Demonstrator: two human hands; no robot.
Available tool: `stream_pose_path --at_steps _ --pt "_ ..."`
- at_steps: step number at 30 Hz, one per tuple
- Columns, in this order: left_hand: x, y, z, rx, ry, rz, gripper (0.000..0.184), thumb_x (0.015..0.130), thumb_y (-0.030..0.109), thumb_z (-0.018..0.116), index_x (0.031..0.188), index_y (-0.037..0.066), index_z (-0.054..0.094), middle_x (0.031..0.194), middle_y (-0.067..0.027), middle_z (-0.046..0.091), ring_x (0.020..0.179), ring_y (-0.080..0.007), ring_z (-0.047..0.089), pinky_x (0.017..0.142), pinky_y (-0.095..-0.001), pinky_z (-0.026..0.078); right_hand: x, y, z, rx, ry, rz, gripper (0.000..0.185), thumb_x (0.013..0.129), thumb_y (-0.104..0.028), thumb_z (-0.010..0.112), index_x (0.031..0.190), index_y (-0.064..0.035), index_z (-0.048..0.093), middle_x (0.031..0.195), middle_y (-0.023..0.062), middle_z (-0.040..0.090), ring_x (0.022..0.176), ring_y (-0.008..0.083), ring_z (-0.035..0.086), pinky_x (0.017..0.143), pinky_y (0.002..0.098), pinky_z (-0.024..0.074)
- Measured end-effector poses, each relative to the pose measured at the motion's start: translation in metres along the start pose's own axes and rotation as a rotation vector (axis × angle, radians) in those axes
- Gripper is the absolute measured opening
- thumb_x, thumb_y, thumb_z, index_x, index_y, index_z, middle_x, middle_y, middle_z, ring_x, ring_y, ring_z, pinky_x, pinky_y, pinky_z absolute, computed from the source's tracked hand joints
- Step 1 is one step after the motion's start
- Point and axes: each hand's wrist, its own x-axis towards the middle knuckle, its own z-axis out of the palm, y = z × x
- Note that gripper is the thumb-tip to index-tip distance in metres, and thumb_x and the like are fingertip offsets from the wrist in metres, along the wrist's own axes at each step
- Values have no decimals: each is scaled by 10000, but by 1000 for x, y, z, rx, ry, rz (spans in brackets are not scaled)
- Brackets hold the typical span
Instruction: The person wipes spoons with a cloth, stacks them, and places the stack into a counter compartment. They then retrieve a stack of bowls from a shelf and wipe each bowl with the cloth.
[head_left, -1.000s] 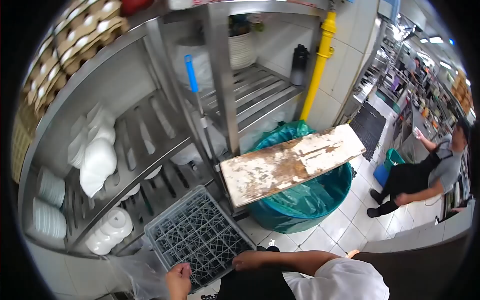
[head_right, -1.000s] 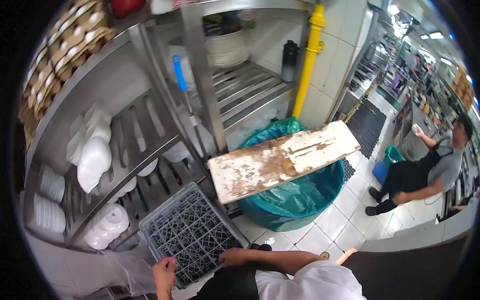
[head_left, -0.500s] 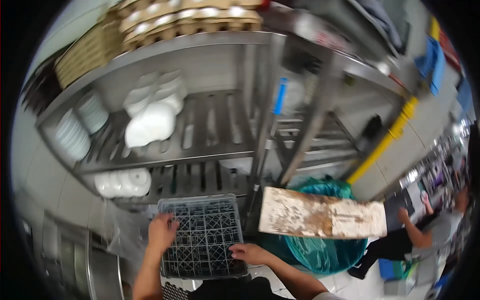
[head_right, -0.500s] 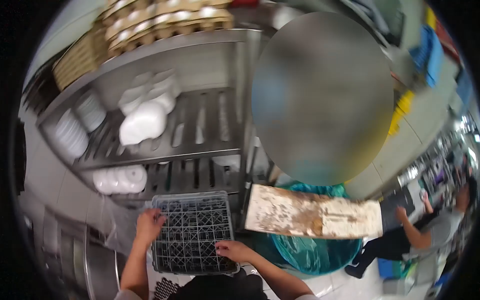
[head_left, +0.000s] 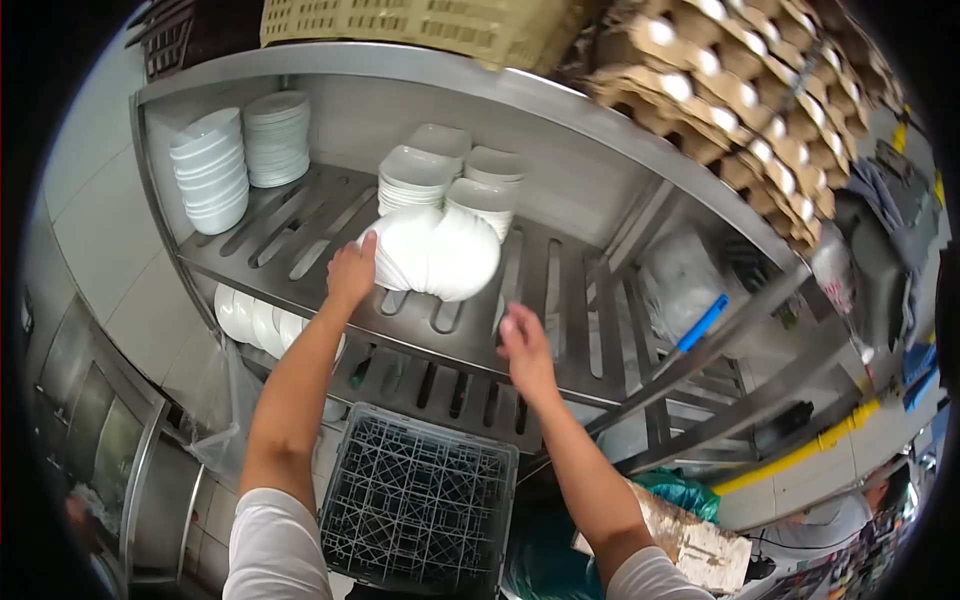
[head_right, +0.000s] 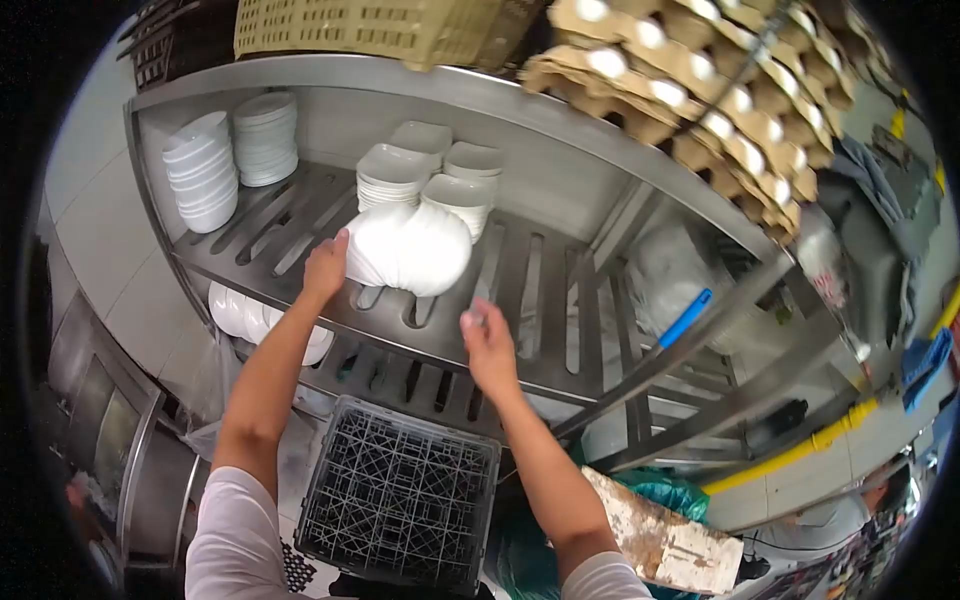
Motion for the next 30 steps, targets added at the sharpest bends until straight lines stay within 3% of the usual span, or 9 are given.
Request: stream_pose_path --at_steps 5,8,13,16,20,22,25,28,30 --pt "75 -29 8 -151 -137 -79 881 948 674 302 1122 -122 637 1196 -350 590 1221 -460 519 1035 -472 379 98 -6 29 207 90 232 668 975 -547 487 1437 -70 406 1370 111 489 1199 243 504 954 440 462" --pt "84 -19 0 -192 -124 -179 856 950 670 319 1107 -102 653 1113 -312 649 1123 -419 596 953 -453 441 132 2 34 359 -9 380 841 938 -685 410 1505 -74 298 1503 140 383 1375 304 352 1072 552 323" --pt "119 -28 14 -253 -541 -250 667 945 623 445 1042 18 708 902 -145 689 785 -195 625 673 -344 482 155 6 50 524 -58 489 761 946 -670 415 1463 -113 392 1452 102 476 1324 270 454 1065 528 351" --pt "122 -29 24 -477 -610 -213 573 938 580 515 1071 56 703 943 -92 692 764 -176 628 646 -300 473 156 2 50 570 -107 458 757 947 -651 433 1466 -101 389 1455 100 480 1337 270 455 1076 522 356" --pt "109 -31 13 -613 -649 -262 547 943 546 545 1154 57 671 1049 -71 693 901 -189 653 758 -306 512 155 1 49 561 -117 450 735 957 -613 441 1463 -82 397 1460 99 476 1340 263 455 1080 483 370" --pt "95 -26 21 -1086 -776 -101 527 971 492 531 1238 46 618 1163 -96 674 1038 -221 654 912 -359 518 155 3 51 589 -121 422 730 958 -610 441 1459 -81 402 1459 98 478 1341 260 455 1081 473 372" --pt "76 -22 30 -1535 -909 -197 488 998 408 512 1286 19 572 1219 -126 656 1099 -260 645 994 -403 494 156 11 47 632 -134 408 716 962 -601 437 1453 -80 412 1457 94 481 1341 252 455 1084 459 373" --pt "60 -24 43 -1741 -749 -320 424 1009 316 503 1284 -1 562 1214 -137 653 1045 -267 667 938 -413 533 161 12 48 653 -138 408 691 974 -580 428 1451 -81 415 1457 88 481 1339 246 456 1089 451 370" --pt "78 -45 71 -1650 -825 -328 421 1006 303 501 1287 -5 558 1216 -152 650 1062 -279 659 950 -430 528 153 16 49 655 -124 417 675 982 -565 421 1452 -82 413 1458 86 479 1339 243 456 1092 448 367"
